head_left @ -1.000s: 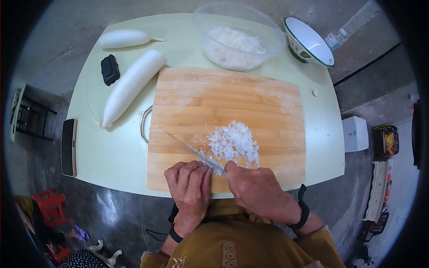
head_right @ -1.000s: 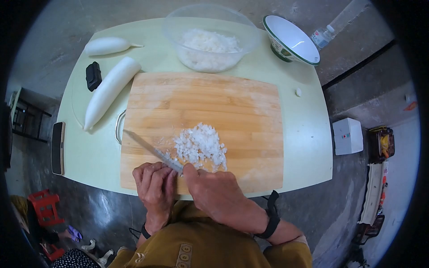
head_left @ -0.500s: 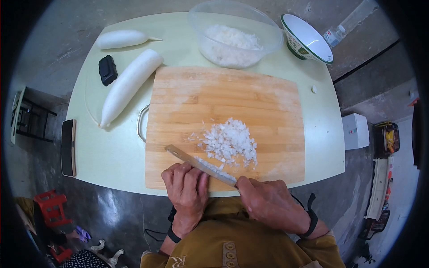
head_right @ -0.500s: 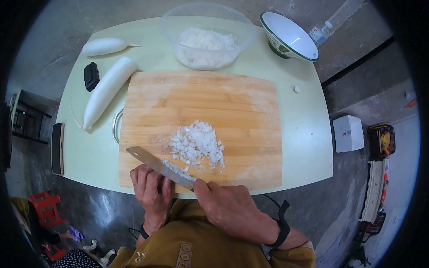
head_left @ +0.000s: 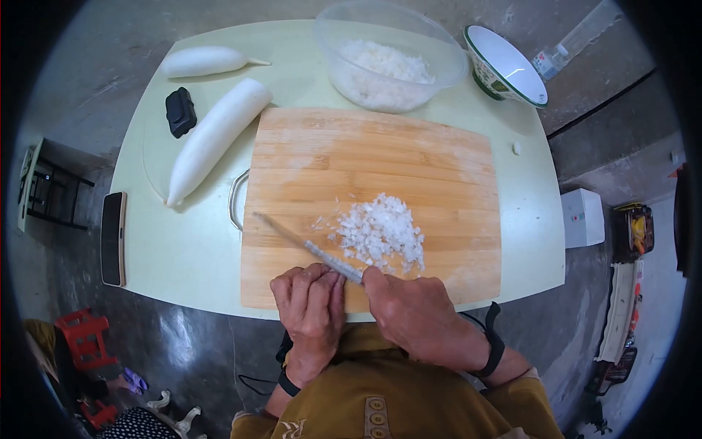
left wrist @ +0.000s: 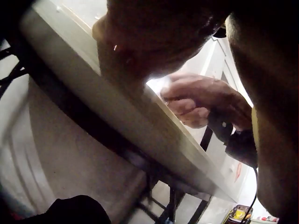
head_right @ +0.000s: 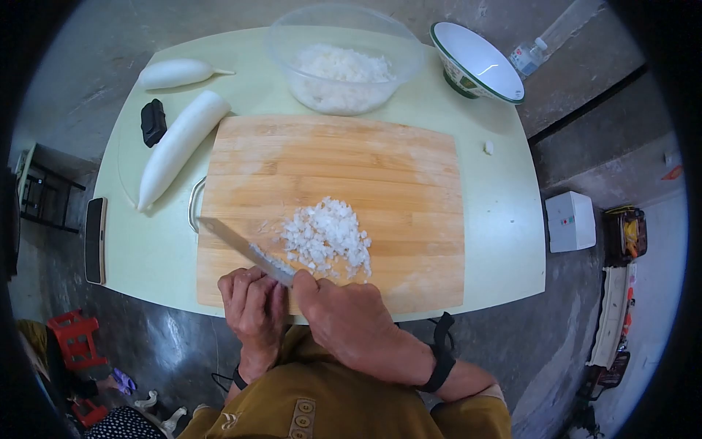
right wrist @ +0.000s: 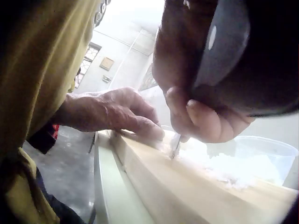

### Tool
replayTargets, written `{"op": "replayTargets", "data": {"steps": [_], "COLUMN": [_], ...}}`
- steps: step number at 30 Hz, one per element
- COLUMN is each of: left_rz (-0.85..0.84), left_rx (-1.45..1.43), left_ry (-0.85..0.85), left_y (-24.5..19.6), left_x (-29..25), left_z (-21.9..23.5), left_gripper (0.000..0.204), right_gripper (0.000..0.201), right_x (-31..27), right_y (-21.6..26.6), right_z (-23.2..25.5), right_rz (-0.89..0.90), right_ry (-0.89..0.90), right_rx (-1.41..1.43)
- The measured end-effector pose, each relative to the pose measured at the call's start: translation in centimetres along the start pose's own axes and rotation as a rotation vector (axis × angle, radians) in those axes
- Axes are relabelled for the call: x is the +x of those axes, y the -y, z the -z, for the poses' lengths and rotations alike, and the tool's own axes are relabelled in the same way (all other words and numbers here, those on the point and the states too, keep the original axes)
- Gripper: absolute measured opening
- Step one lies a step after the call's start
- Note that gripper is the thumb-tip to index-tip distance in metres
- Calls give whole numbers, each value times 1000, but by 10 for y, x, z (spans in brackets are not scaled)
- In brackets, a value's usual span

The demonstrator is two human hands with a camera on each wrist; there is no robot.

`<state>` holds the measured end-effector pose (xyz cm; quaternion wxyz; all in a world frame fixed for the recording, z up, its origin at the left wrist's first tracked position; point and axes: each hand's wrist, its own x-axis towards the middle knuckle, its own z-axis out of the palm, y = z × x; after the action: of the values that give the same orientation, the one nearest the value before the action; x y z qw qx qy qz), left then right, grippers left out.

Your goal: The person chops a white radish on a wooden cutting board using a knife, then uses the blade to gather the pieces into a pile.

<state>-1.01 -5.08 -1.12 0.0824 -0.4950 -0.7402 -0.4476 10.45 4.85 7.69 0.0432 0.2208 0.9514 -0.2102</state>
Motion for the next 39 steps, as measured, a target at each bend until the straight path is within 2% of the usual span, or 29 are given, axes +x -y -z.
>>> {"op": "replayTargets", "data": {"steps": [2, 6, 9, 11, 14, 21, 27, 35, 39], "left_rz": [13, 23, 30, 23, -6, 5, 9, 36, 33], "left_rx": [-15, -28, -39, -35, -15, -14, -27, -20, -3], "left_ry": [-18, -61, -53, -54, -36, -16, -14, -49, -30], "left_y": [-3, -1, -2, -3, -1, -2, -1, 0, -1], "left_x": [-2, -3, -4, -3, 0, 1, 1, 0, 0], "left_z": [4, 6, 7, 7, 2, 3, 1, 7, 8], "left_gripper": [24, 26, 26, 26, 22, 25, 24, 29, 29], "right_gripper": [18, 17, 18, 19, 21, 20, 20, 17, 17], "right_x": [-5, -13, -22, -28, -29, -25, 6, -3, -14], "right_y": [-4, -7, -5, -4, -6, 1, 0, -9, -8], "right_z": [1, 7, 12, 11, 10, 8, 6, 11, 9], "right_rz": [-15, -37, -27, -18, -16, -2, 77, -2, -22], "right_ry": [-9, -98, -92, 10, 50, 35, 17, -68, -13], "right_rx": [121, 147, 147, 165, 126, 86, 189, 200, 188]}}
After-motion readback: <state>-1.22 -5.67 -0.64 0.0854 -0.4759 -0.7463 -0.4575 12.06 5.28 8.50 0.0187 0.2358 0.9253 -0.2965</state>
